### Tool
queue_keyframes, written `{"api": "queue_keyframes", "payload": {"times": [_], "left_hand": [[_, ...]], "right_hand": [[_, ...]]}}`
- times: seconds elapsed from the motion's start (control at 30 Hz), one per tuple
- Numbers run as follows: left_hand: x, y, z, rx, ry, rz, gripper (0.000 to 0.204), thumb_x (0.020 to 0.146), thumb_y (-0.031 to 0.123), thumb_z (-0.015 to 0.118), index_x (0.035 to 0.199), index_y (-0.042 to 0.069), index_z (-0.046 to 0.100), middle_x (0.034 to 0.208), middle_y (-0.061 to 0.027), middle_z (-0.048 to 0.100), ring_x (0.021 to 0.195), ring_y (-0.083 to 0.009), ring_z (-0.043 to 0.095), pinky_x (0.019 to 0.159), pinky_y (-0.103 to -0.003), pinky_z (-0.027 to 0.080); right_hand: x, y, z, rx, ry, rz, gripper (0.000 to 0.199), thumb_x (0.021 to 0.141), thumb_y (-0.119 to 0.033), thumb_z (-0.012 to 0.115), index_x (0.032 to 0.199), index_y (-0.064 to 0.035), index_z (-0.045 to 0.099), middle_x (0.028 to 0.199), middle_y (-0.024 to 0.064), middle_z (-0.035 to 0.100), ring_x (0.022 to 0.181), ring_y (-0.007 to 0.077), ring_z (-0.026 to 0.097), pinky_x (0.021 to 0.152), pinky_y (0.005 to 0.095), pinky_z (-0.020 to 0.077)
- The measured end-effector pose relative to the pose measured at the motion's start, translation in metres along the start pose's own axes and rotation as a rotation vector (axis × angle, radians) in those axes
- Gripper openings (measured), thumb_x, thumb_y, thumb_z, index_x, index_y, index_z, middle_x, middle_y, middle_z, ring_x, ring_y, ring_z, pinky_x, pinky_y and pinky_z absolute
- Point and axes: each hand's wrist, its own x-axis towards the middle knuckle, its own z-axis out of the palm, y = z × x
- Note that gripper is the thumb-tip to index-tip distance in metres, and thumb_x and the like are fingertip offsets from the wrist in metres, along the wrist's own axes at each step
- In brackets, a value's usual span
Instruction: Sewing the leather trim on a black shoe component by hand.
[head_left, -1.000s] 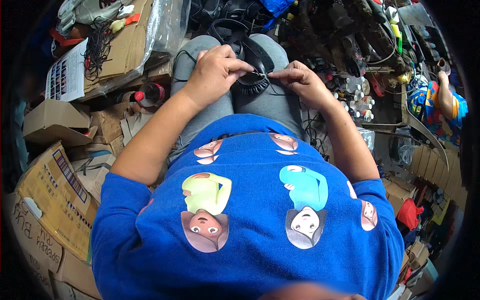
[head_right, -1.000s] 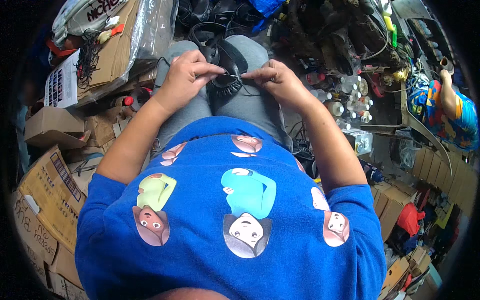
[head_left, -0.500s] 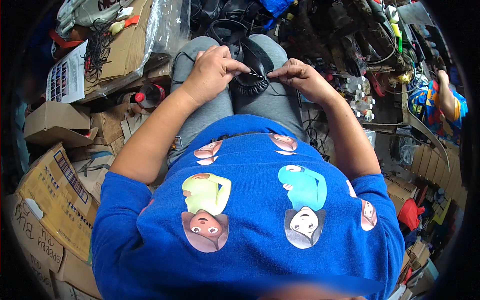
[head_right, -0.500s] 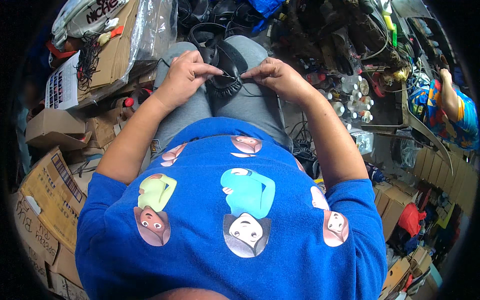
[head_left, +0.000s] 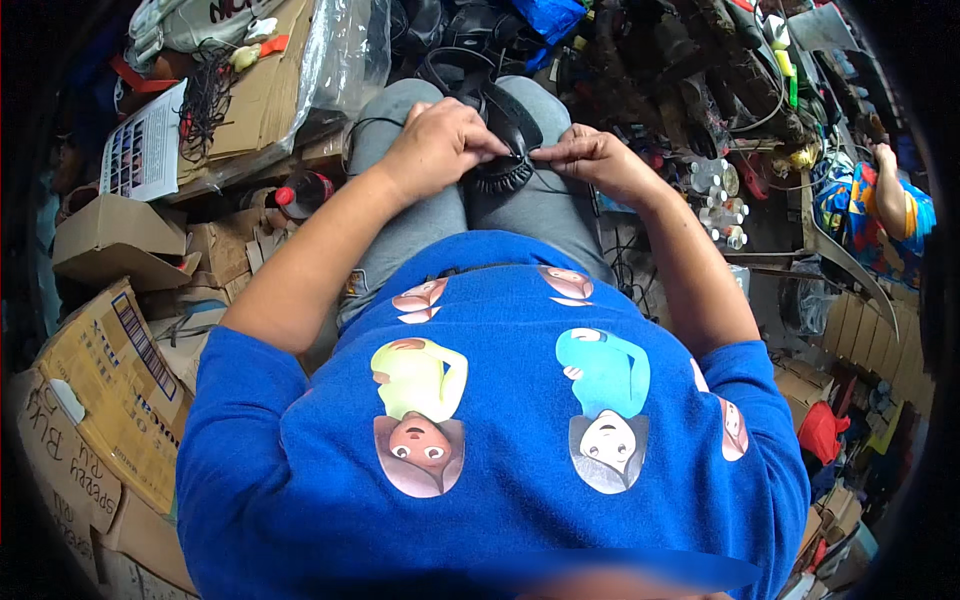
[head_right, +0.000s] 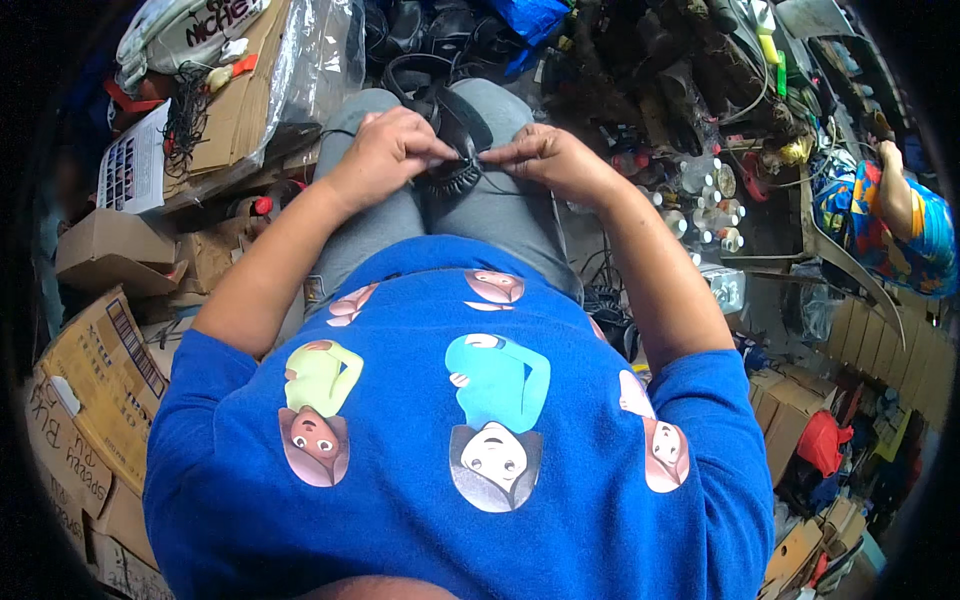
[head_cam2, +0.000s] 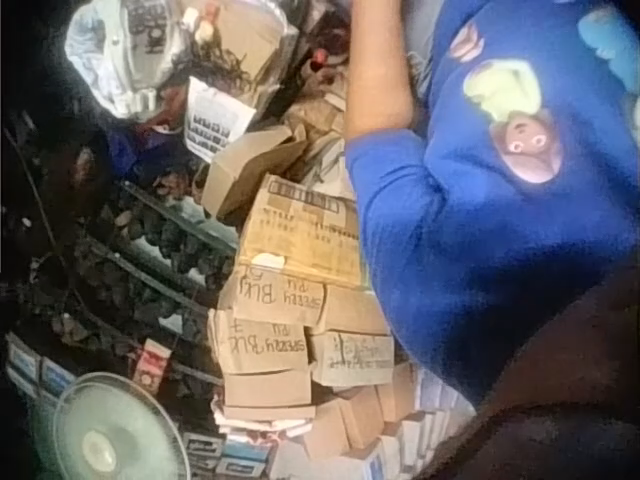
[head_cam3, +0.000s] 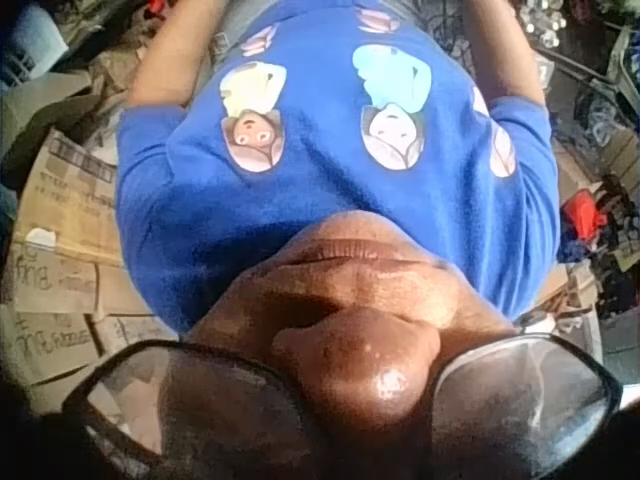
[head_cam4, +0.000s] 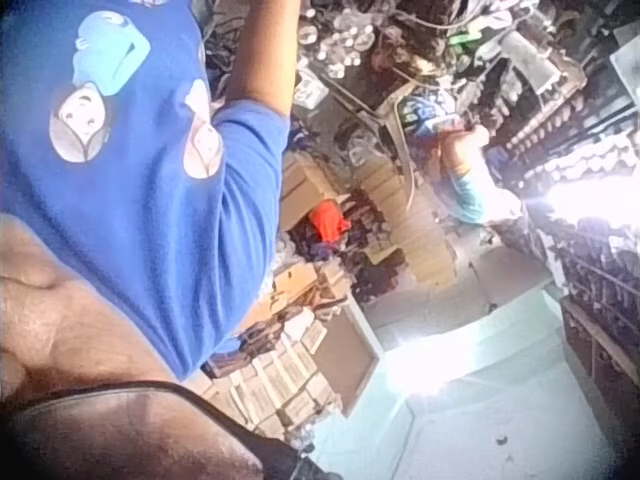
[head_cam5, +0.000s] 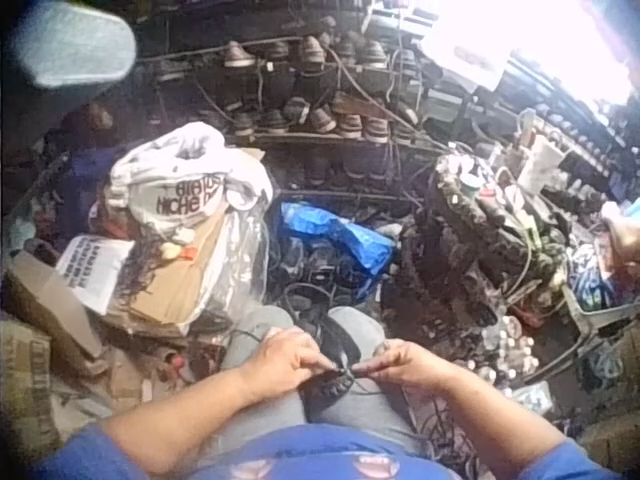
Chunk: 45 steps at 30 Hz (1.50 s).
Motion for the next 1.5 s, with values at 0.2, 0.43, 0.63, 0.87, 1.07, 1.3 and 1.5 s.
{"api": "queue_keyframes", "payload": {"times": [0.2, 0.43, 0.63, 0.87, 1.07, 1.3, 1.5], "left_hand": [[-0.013, 0.01, -0.003, 0.059, 0.041, -0.036, 0.022, 0.075, 0.014, 0.068, 0.093, 0.026, 0.074, 0.074, 0.0033, 0.055, 0.083, -0.0168, 0.051, 0.079, -0.033, 0.034], [-0.006, 0.007, -0.002, 0.054, 0.003, -0.053, 0.02, 0.075, 0.016, 0.068, 0.089, 0.028, 0.074, 0.076, 0.0016, 0.054, 0.087, -0.0197, 0.052, 0.081, -0.036, 0.036], [0.023, -0.007, -0.007, 0.01, -0.041, 0.158, 0.015, 0.072, 0.008, 0.068, 0.082, 0.019, 0.072, 0.073, -0.0013, 0.051, 0.082, -0.0214, 0.05, 0.077, -0.034, 0.04], [0.021, 0.008, -0.013, 0.069, -0.02, 0.22, 0.012, 0.073, 0.007, 0.067, 0.081, 0.016, 0.07, 0.072, -0.0026, 0.05, 0.079, -0.0224, 0.05, 0.074, -0.035, 0.04], [-0.012, 0.027, 0.003, -0.196, 0.123, -0.197, 0.024, 0.07, 0.009, 0.072, 0.093, 0.01, 0.07, 0.075, -0.0079, 0.062, 0.075, -0.0241, 0.06, 0.071, -0.036, 0.047], [0.028, -0.008, -0.004, 0.036, -0.026, 0.147, 0.012, 0.069, 0.011, 0.071, 0.08, 0.016, 0.07, 0.075, -0.0001, 0.062, 0.085, -0.0189, 0.057, 0.082, -0.035, 0.038], [-0.001, 0.005, -0.004, 0.098, 0.064, 0.042, 0.017, 0.07, 0.012, 0.071, 0.085, 0.021, 0.071, 0.081, 0.0047, 0.062, 0.091, -0.0187, 0.054, 0.083, -0.037, 0.037]], "right_hand": [[-0.01, -0.005, 0.005, 0.029, 0.04, 0.025, 0.031, 0.082, 0.0, 0.062, 0.11, -0.0135, 0.07, 0.08, -0.0036, 0.049, 0.083, 0.0096, 0.046, 0.076, 0.0214, 0.04], [-0.005, -0.006, 0.003, 0.056, 0.025, 0.037, 0.029, 0.083, -0.002, 0.062, 0.109, -0.0126, 0.07, 0.082, -0.0029, 0.049, 0.082, 0.0099, 0.046, 0.076, 0.0224, 0.0402], [0.006, -0.009, -0.003, 0.028, -0.039, 0.035, 0.028, 0.083, -0.002, 0.063, 0.108, -0.0121, 0.07, 0.081, -0.0024, 0.05, 0.082, 0.0107, 0.047, 0.078, 0.0233, 0.0407], [0.004, -0.012, -0.001, -0.113, 0.013, 0.012, 0.031, 0.08, -0.006, 0.065, 0.107, -0.019, 0.071, 0.082, 0.0043, 0.059, 0.082, 0.0146, 0.055, 0.079, 0.0274, 0.0451], [-0.014, -0.015, 0.022, -0.136, 0.21, 0.041, 0.029, 0.08, -0.002, 0.067, 0.106, -0.0136, 0.071, 0.087, 0.0012, 0.06, 0.083, 0.0106, 0.055, 0.075, 0.0243, 0.0444], [0.013, -0.014, 0.002, -0.033, 0.114, 0.08, 0.023, 0.08, -0.008, 0.069, 0.101, -0.0144, 0.073, 0.085, 0.0037, 0.06, 0.082, 0.0125, 0.056, 0.075, 0.0266, 0.0456], [0.0, -0.003, 0.011, -0.01, 0.138, 0.021, 0.024, 0.08, -0.006, 0.069, 0.103, -0.014, 0.072, 0.085, 0.0017, 0.063, 0.078, 0.0099, 0.056, 0.072, 0.0252, 0.0463]]}}
